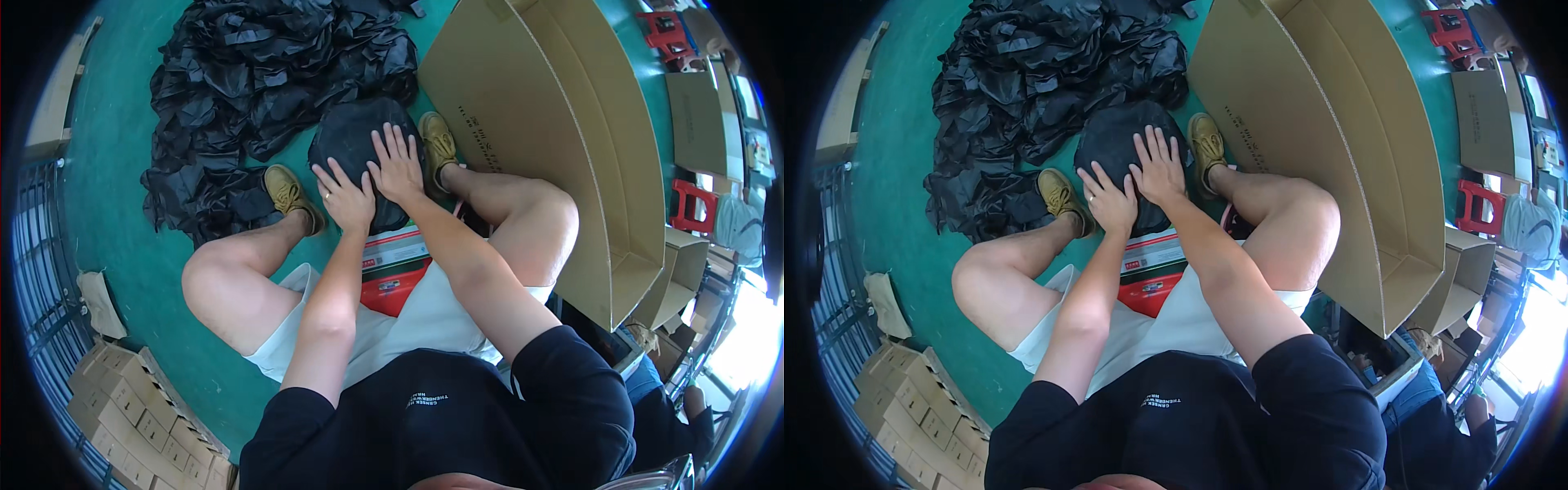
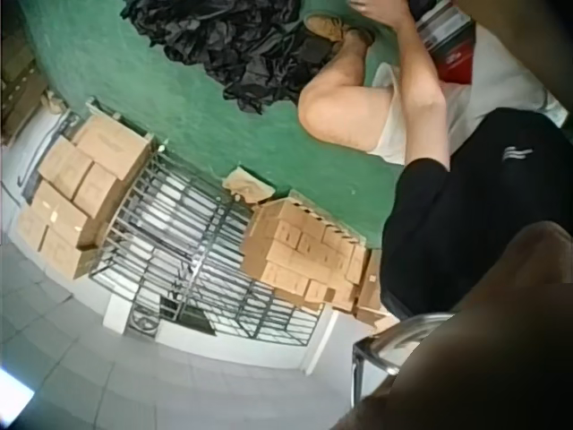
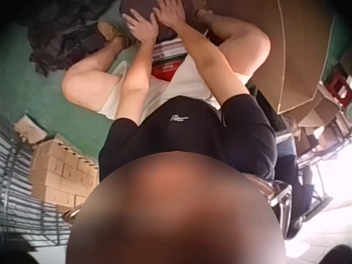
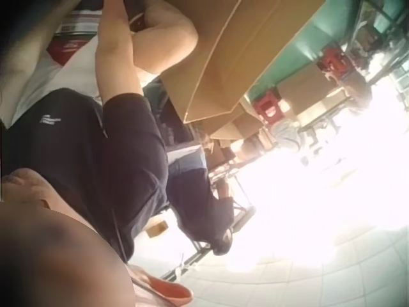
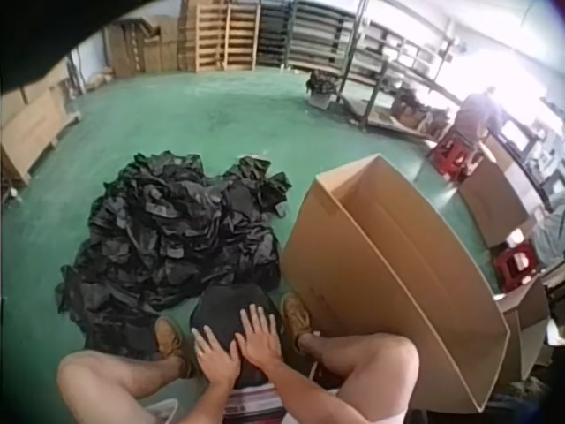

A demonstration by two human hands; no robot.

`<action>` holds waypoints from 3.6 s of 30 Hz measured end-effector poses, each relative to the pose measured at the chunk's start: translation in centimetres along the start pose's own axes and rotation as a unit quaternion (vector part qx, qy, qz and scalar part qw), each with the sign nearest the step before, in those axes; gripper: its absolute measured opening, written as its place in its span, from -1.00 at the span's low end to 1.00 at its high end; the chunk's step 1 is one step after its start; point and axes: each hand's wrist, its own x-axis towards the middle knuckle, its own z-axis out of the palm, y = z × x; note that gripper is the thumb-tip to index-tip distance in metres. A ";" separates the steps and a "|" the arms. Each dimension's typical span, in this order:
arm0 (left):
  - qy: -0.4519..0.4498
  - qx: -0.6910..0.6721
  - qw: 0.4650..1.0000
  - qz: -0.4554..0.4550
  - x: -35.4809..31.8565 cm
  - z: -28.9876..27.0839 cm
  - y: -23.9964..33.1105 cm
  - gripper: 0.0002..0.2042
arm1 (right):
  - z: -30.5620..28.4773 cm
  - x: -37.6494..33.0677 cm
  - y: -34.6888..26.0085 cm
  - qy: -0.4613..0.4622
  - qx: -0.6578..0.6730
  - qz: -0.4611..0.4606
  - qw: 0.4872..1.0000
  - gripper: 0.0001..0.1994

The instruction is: Inspecting and sorting black fabric covers or bags on a warehouse floor.

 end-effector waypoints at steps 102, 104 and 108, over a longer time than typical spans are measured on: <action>-0.370 -0.747 0.536 0.134 19.9 -27.7 4.8 -0.67 | -22.6 15.2 -2.3 -0.279 0.568 -0.078 0.770 -0.42; -0.376 -0.769 0.500 0.128 20.3 -27.8 4.6 -0.73 | -21.8 15.2 -1.5 -0.273 0.577 -0.052 0.768 -0.64; -0.380 -0.815 0.423 0.110 21.2 -28.1 3.8 -0.73 | -21.5 14.9 -2.2 -0.227 0.578 -0.086 0.779 -0.64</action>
